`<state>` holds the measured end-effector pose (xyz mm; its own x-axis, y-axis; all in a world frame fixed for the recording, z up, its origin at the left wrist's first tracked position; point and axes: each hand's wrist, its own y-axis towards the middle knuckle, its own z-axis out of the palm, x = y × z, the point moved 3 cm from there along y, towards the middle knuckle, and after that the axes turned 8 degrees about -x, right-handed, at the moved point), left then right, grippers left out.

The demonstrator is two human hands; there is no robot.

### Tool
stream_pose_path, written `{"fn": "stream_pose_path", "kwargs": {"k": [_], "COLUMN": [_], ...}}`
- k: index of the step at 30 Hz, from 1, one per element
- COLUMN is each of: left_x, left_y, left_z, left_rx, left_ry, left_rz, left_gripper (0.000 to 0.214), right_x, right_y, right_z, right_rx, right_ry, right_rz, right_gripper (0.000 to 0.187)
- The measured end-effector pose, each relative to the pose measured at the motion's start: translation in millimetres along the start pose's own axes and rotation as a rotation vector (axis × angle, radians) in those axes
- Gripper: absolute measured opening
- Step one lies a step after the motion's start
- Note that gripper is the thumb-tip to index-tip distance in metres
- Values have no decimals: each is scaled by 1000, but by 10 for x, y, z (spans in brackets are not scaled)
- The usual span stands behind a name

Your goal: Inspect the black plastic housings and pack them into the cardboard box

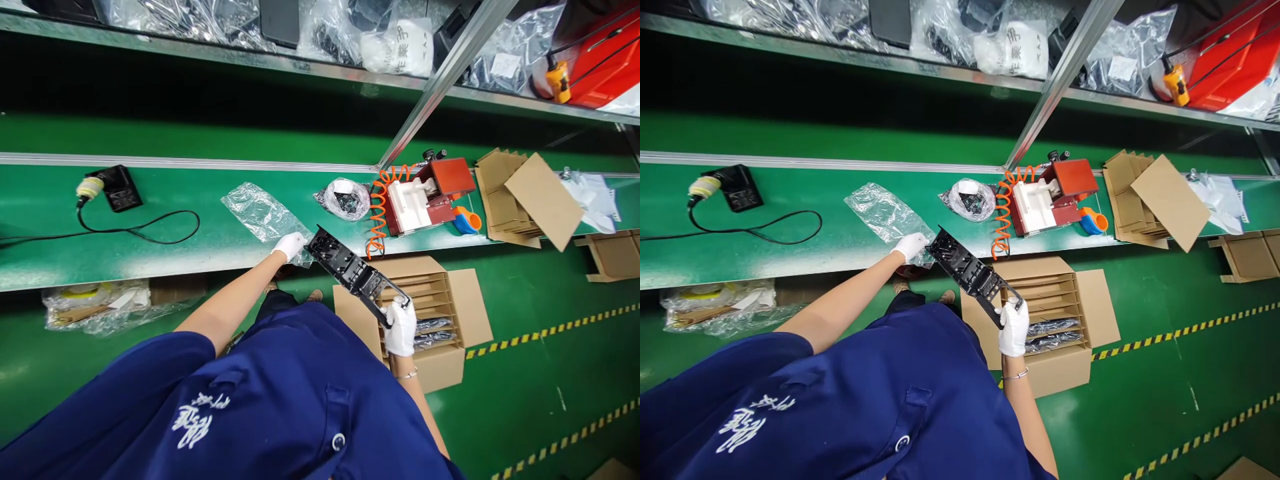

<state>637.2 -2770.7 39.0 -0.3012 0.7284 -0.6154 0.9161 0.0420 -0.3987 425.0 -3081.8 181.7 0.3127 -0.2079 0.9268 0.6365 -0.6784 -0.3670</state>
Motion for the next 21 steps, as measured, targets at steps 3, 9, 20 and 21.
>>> {"fn": "stream_pose_path", "kwargs": {"k": [3,9,20,21], "left_x": [-94,-331,-349,-336], "left_y": [-67,-168,-242,-244], "left_z": [-104,-176,-193,-188], "left_rx": [-60,-124,-98,-90], "left_ry": [-20,-35,-77,-79], "left_rz": [3,106,223,220], "left_gripper": [31,30,26,27], "right_x": [-34,-51,51,55], "right_y": [22,43,28,27], "right_z": [37,137,245,244], "right_rx": [22,59,12,-9], "right_ry": [-58,-109,-220,-200], "right_rz": [-34,-33,-68,-72], "right_gripper": [28,28,26,26]}}
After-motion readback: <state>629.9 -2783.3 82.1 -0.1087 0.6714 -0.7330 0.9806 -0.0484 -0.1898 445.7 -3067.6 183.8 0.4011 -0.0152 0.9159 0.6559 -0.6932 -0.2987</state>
